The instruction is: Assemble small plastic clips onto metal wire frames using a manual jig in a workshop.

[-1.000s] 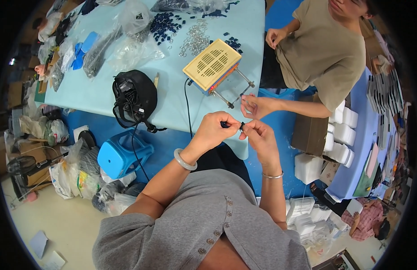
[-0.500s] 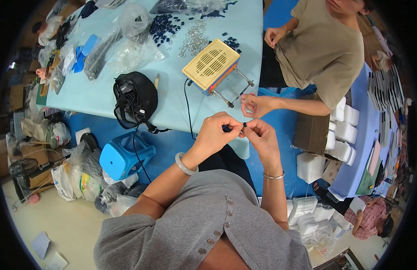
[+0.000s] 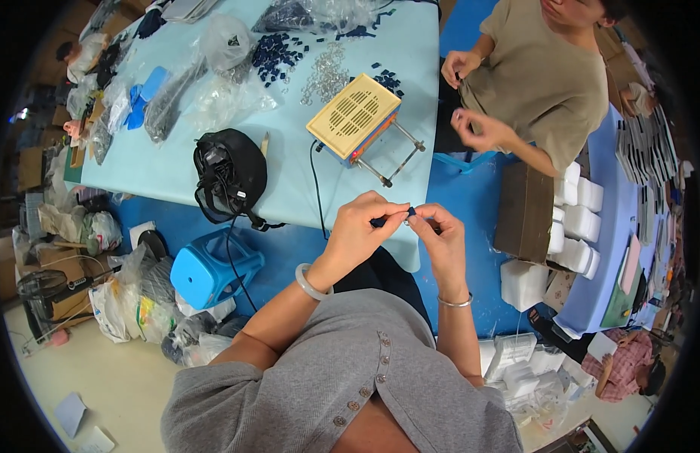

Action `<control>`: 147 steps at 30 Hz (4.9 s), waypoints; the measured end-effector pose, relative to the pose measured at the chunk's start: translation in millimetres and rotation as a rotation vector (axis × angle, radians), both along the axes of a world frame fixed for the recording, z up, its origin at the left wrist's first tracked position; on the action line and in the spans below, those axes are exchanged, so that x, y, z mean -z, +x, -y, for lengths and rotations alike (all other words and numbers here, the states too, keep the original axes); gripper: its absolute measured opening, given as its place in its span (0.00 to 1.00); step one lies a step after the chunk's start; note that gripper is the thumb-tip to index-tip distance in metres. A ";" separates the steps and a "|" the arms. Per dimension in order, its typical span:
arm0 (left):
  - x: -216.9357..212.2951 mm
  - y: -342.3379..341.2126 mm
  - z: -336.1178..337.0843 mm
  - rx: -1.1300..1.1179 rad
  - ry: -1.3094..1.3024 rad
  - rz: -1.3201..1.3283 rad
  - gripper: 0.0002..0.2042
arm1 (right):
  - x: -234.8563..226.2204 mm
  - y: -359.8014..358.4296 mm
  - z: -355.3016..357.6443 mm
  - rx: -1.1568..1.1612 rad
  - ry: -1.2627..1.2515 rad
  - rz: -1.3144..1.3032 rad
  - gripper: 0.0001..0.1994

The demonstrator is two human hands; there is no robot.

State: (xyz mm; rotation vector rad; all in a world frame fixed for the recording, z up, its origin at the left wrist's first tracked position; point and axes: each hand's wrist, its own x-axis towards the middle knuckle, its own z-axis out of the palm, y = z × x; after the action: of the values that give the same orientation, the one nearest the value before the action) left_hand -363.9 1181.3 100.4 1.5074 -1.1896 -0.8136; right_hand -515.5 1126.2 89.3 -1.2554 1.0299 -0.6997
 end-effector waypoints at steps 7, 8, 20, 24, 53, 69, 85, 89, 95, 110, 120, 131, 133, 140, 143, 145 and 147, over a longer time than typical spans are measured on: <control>-2.4 6.6 0.6 0.103 0.009 0.161 0.08 | -15.5 8.1 -1.1 0.043 -0.310 -0.225 0.04; -2.9 6.3 0.5 0.105 0.007 0.164 0.08 | -16.0 7.9 -0.8 0.040 -0.354 -0.255 0.04; -1.2 2.6 3.6 -0.004 -0.066 0.076 0.08 | -29.9 12.5 -2.5 0.060 -0.463 -0.281 0.05; 1.2 3.0 4.8 -0.047 -0.068 0.055 0.08 | -36.5 17.5 -5.0 0.114 -0.540 -0.283 0.05; 1.5 -7.9 9.5 -0.061 -0.106 0.102 0.07 | -19.0 7.3 9.8 0.029 -0.835 -0.132 0.05; -1.6 3.2 10.6 0.301 0.100 -0.307 0.09 | -13.3 -20.7 23.1 -0.151 -0.113 0.177 0.04; -19.5 -6.4 9.1 0.458 0.100 -0.498 0.05 | -18.6 -24.4 9.7 -0.291 -0.151 0.368 0.06; -15.8 -6.4 7.9 0.381 0.294 -0.717 0.05 | -15.2 -24.3 5.3 -0.180 -0.045 0.381 0.06; -5.7 -6.2 9.8 0.378 0.103 -0.394 0.04 | -16.1 -25.9 2.7 -0.156 -0.001 0.168 0.07; 7.8 -8.9 2.8 0.194 0.399 -1.033 0.10 | -30.6 -10.5 4.4 -0.089 -0.295 -0.205 0.04; 6.0 -6.5 -2.3 0.127 0.393 -0.659 0.09 | -23.6 -0.1 -1.7 -0.059 -0.558 -0.383 0.04; 22.4 9.6 -5.7 0.318 0.408 -1.169 0.10 | -9.3 12.8 -11.5 0.015 -0.258 -0.226 0.04; 28.1 9.3 -10.0 0.243 0.431 -1.227 0.10 | -10.6 14.7 -13.7 0.026 -0.252 -0.211 0.03; 20.9 12.1 -16.2 0.148 0.393 -0.854 0.09 | -15.7 20.8 -24.6 0.025 -0.414 -0.325 0.05; 16.9 15.0 -17.2 0.143 0.382 -0.697 0.08 | -15.4 20.8 -28.8 0.024 -0.415 -0.302 0.06; 17.0 16.6 -18.1 0.158 0.372 -0.648 0.09 | -15.5 19.7 -30.3 0.026 -0.380 -0.288 0.07; 19.4 18.3 -20.9 0.167 0.382 -0.649 0.09 | -13.8 17.1 -30.3 -0.010 -0.304 -0.263 0.06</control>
State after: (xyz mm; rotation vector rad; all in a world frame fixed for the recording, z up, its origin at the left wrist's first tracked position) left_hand -345.5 1202.2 81.0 1.2824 -0.6968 -1.5685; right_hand -498.3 1156.5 103.1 -1.6482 1.1594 -0.7138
